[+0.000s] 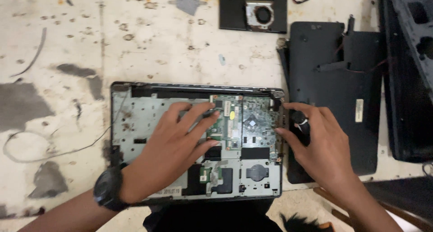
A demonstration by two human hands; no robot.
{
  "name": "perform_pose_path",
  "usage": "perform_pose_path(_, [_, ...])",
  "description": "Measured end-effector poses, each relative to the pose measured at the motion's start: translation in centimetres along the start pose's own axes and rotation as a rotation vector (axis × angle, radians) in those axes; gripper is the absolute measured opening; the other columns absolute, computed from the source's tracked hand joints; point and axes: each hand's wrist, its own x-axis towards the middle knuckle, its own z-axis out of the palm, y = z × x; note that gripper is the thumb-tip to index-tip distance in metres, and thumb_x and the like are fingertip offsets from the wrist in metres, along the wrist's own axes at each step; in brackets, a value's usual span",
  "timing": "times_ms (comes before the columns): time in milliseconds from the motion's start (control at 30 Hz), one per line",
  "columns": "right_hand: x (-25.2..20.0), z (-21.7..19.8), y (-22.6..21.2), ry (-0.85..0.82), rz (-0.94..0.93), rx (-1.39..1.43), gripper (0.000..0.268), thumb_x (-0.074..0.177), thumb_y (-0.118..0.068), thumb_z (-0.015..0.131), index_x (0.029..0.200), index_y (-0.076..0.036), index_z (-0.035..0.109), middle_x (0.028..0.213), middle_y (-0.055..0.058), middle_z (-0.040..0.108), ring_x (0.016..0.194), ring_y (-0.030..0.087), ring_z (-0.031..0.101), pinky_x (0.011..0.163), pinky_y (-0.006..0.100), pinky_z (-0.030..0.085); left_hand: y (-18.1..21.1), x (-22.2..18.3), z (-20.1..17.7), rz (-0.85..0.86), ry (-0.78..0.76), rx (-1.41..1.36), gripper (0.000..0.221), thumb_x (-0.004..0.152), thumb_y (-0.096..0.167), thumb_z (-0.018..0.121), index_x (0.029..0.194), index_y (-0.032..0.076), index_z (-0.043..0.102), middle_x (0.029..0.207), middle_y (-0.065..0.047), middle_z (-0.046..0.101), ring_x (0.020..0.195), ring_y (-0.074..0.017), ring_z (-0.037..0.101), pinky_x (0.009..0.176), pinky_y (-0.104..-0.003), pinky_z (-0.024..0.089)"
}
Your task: Assembling internal components of a laptop, including the metal chassis frame and circuit boards, using a screwdriver.
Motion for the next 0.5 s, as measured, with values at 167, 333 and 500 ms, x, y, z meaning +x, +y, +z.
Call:
perform_pose_path(167, [-0.6, -1.2, -0.2, -0.028, 0.188, -0.006, 0.053, 0.083, -0.048, 0.077, 0.126, -0.020, 0.062, 0.111, 0.003, 0.077, 0.098, 0.037, 0.074, 0.075, 0.049, 0.054, -0.1, -0.5, 0.3, 0.102, 0.145, 0.046, 0.052, 0.094, 0.037, 0.073, 0.126, -0.002, 0.064, 0.132, -0.011, 0.066, 0.133, -0.0269, 0.050, 0.104, -0.045, 0.040])
perform_pose_path(333, [0.4, -2.4, 1.5, -0.050, 0.203, 0.418, 0.032, 0.098, -0.017, 0.064, 0.119, -0.005, 0.043, 0.087, 0.018, 0.066, 0.073, 0.033, 0.064, 0.065, 0.045, 0.049, 0.1, -2.1, -1.4, 0.123, 0.213, -0.173, 0.038, 0.105, 0.024, 0.063, 0.134, 0.001, 0.055, 0.139, -0.018, 0.054, 0.129, -0.0357, 0.045, 0.105, -0.056, 0.043])
perform_pose_path(500, [3.4, -3.0, -0.3, -0.167, -0.068, 1.009, 0.036, 0.101, 0.000, 0.046, 0.136, -0.008, 0.038, 0.089, 0.019, 0.043, 0.060, 0.031, 0.048, 0.040, 0.040, 0.042, -0.1, -2.5, -0.7, 0.135, 0.179, -0.495, 0.022, 0.110, 0.027, 0.048, 0.124, 0.011, 0.057, 0.136, -0.015, 0.045, 0.120, -0.0358, 0.041, 0.103, -0.053, 0.044])
